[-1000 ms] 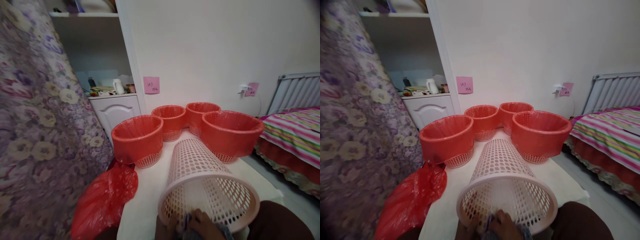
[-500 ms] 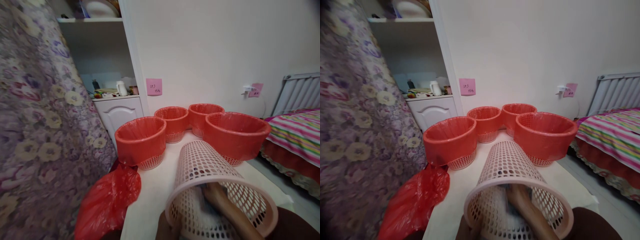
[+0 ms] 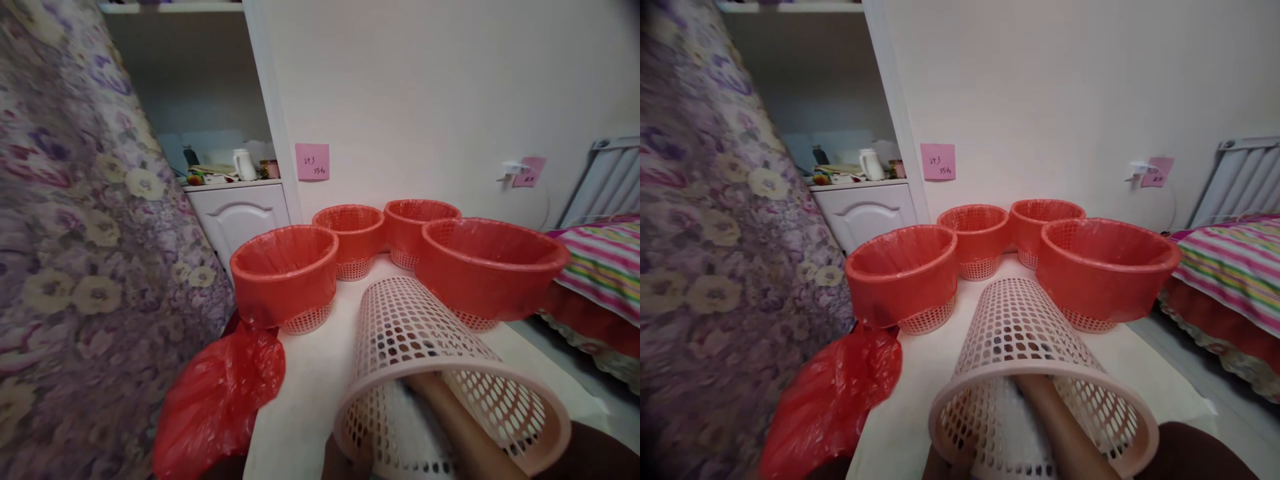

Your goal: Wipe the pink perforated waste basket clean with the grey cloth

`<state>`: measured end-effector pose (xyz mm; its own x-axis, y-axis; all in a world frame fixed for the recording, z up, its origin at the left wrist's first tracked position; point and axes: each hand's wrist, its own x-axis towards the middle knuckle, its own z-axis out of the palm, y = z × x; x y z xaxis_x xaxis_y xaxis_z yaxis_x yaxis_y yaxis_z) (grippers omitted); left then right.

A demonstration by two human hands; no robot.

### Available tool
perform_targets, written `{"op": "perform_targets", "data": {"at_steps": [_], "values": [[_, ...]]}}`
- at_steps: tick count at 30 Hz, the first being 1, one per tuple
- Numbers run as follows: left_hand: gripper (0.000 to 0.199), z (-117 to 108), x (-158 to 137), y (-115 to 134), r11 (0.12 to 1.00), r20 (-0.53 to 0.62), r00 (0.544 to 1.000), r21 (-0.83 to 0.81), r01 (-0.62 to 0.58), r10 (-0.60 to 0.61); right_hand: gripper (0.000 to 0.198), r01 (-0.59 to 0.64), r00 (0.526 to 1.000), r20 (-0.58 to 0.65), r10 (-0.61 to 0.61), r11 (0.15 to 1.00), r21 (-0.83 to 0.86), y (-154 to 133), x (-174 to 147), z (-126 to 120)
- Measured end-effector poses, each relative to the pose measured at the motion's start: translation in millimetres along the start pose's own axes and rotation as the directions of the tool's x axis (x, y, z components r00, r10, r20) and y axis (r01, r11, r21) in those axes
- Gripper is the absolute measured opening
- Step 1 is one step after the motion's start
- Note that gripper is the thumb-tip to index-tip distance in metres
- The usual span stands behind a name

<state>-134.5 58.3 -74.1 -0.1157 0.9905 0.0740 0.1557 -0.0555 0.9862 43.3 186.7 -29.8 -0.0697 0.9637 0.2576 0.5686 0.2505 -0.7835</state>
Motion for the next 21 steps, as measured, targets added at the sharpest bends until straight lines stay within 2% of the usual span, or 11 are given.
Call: {"op": "perform_targets", "data": {"at_steps": [1, 5, 7, 9, 11, 12, 14, 16, 18, 19, 21], "values": [[0.056, -0.2, 0.0, 0.8, 1.0, -0.004, 1.0, -0.014, -0.019, 0.019, 0.032, 0.022, 0.999, 0.038, -0.021, 1.0, -0.016, -2.4, -7.1, 0.9], [0.057, 0.3, -1.0, 3.2, 0.994, 0.0, 0.996, -0.065, -0.084, 0.084, 0.065, 0.107, 0.981, 0.171, -0.093, 0.992, -0.072, -10.7, -60.2, 4.1], [0.054, 1.2, -1.5, 5.1, 0.994, -0.008, 0.996, -0.067, -0.084, 0.084, 0.06, 0.092, 0.96, 0.272, -0.068, 0.993, -0.074, -11.8, -89.9, 6.4], [0.051, 1.9, -1.9, 6.9, 0.996, -0.044, 0.997, -0.061, -0.062, 0.059, 0.038, -0.065, 0.933, 0.353, 0.074, 0.997, -0.036, -11.2, -112.5, 10.1], [0.051, 1.4, -2.2, 8.0, 0.998, -0.079, 0.997, -0.059, -0.013, 0.009, 0.013, -0.275, 0.885, 0.405, 0.231, 0.96, 0.054, -11.1, -125.2, 13.2], [0.052, 0.4, -2.2, 8.5, 0.998, -0.092, 0.995, -0.063, 0.021, -0.026, 0.007, -0.355, 0.858, 0.436, 0.272, 0.928, 0.118, -12.1, -128.1, 13.3], [0.055, -3.6, -2.1, 10.2, 0.995, -0.112, 0.99, -0.071, 0.074, -0.082, 0.006, -0.408, 0.83, 0.507, 0.232, 0.873, 0.268, -17.0, -128.4, 8.0], [0.054, -10.5, -1.6, 14.1, 0.993, -0.144, 0.984, -0.059, 0.1, -0.108, 0.017, -0.363, 0.838, 0.534, 0.115, 0.848, 0.387, -25.7, -123.2, -5.7], [0.05, -19.5, -0.4, 20.6, 0.996, -0.174, 0.981, -0.031, 0.079, -0.084, 0.04, -0.185, 0.883, 0.468, -0.045, 0.882, 0.434, -35.8, -113.9, -24.3], [0.048, -24.0, 0.3, 24.3, 0.998, -0.189, 0.98, -0.008, 0.056, -0.057, 0.052, -0.056, 0.901, 0.411, -0.135, 0.906, 0.42, -40.0, -107.8, -33.4], [0.044, -30.5, 1.9, 30.6, 0.999, -0.186, 0.982, 0.052, 0.002, 0.008, 0.063, 0.13, 0.926, 0.296, -0.232, 0.936, 0.328, -45.0, -92.8, -47.1]]}}
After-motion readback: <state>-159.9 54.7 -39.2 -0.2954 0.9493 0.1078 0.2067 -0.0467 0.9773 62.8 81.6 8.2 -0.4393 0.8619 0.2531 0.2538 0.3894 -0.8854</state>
